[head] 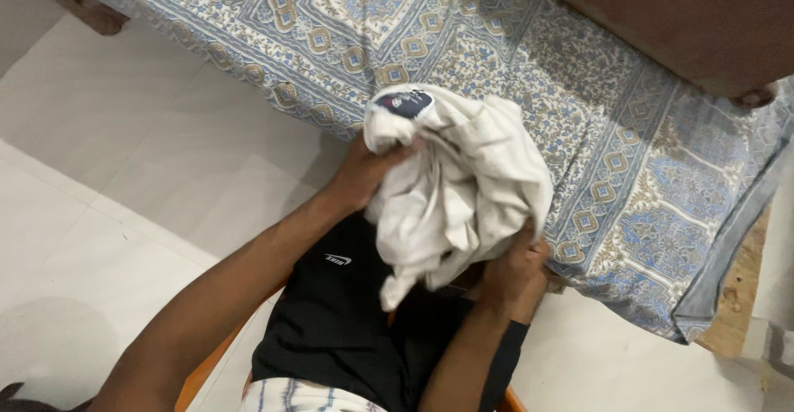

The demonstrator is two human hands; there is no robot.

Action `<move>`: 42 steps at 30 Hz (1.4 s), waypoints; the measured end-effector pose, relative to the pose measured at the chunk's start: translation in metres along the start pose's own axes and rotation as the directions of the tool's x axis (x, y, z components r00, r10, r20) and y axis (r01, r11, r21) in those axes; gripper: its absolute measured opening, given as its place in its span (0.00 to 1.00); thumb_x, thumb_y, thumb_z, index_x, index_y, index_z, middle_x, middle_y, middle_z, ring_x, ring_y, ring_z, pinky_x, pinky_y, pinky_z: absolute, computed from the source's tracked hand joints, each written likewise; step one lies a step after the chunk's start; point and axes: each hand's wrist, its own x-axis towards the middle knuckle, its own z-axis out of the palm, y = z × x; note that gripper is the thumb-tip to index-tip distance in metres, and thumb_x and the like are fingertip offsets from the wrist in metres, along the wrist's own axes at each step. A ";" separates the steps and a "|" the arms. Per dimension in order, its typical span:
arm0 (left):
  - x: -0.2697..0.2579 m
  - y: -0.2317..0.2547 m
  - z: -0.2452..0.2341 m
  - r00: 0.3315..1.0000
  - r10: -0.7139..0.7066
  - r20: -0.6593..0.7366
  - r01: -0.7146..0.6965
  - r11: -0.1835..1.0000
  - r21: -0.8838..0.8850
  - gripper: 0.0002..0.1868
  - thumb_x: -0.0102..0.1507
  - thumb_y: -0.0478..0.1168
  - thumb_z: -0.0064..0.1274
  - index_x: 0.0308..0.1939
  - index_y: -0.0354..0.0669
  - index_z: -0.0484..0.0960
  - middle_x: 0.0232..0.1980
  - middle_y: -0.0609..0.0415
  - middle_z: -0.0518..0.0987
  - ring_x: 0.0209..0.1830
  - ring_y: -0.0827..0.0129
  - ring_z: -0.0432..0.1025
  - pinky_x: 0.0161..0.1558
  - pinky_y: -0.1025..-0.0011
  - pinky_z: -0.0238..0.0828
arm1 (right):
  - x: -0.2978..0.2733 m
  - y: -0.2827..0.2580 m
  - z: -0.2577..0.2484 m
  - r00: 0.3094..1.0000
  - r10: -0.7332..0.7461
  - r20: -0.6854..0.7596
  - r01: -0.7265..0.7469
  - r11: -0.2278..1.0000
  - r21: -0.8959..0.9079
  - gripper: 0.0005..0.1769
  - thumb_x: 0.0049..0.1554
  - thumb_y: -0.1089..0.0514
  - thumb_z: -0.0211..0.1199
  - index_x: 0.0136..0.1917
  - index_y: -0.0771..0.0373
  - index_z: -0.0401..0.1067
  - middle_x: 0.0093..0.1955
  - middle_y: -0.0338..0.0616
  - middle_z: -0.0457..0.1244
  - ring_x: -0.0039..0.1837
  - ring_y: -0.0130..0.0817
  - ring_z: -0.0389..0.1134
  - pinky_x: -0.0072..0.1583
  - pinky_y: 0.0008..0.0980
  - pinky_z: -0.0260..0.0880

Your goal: The person buttons up several shirts and a pair of jeans, folding each item and placing them into a brown suitcase on a bed.

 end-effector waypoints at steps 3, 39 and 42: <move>0.001 0.019 0.001 0.993 0.115 -0.011 -0.116 0.993 -0.027 0.26 0.67 0.34 0.59 0.67 0.34 0.72 0.61 0.50 0.79 0.62 0.66 0.73 0.65 0.66 0.71 | 0.007 -0.021 -0.007 0.996 -0.088 -0.025 0.087 0.995 -0.040 0.27 0.70 0.43 0.55 0.64 0.72 0.70 0.60 0.52 0.67 0.59 0.37 0.70 0.61 0.34 0.72; -0.020 -0.009 -0.019 0.930 -0.261 0.260 0.368 0.683 -0.631 0.36 0.64 0.42 0.60 0.70 0.26 0.66 0.63 0.36 0.76 0.64 0.51 0.73 0.71 0.56 0.68 | -0.030 0.081 0.062 0.895 0.265 0.358 -0.011 0.816 -0.578 0.45 0.50 0.54 0.69 0.75 0.68 0.57 0.71 0.56 0.60 0.71 0.46 0.64 0.70 0.43 0.67; -0.010 -0.008 -0.023 0.933 -0.141 0.330 0.319 0.748 -0.582 0.37 0.63 0.41 0.62 0.71 0.28 0.65 0.66 0.38 0.74 0.67 0.52 0.72 0.74 0.54 0.66 | -0.013 0.069 0.046 0.981 0.121 0.154 -0.061 0.936 -0.347 0.41 0.54 0.53 0.66 0.76 0.68 0.56 0.71 0.55 0.60 0.70 0.45 0.65 0.70 0.43 0.67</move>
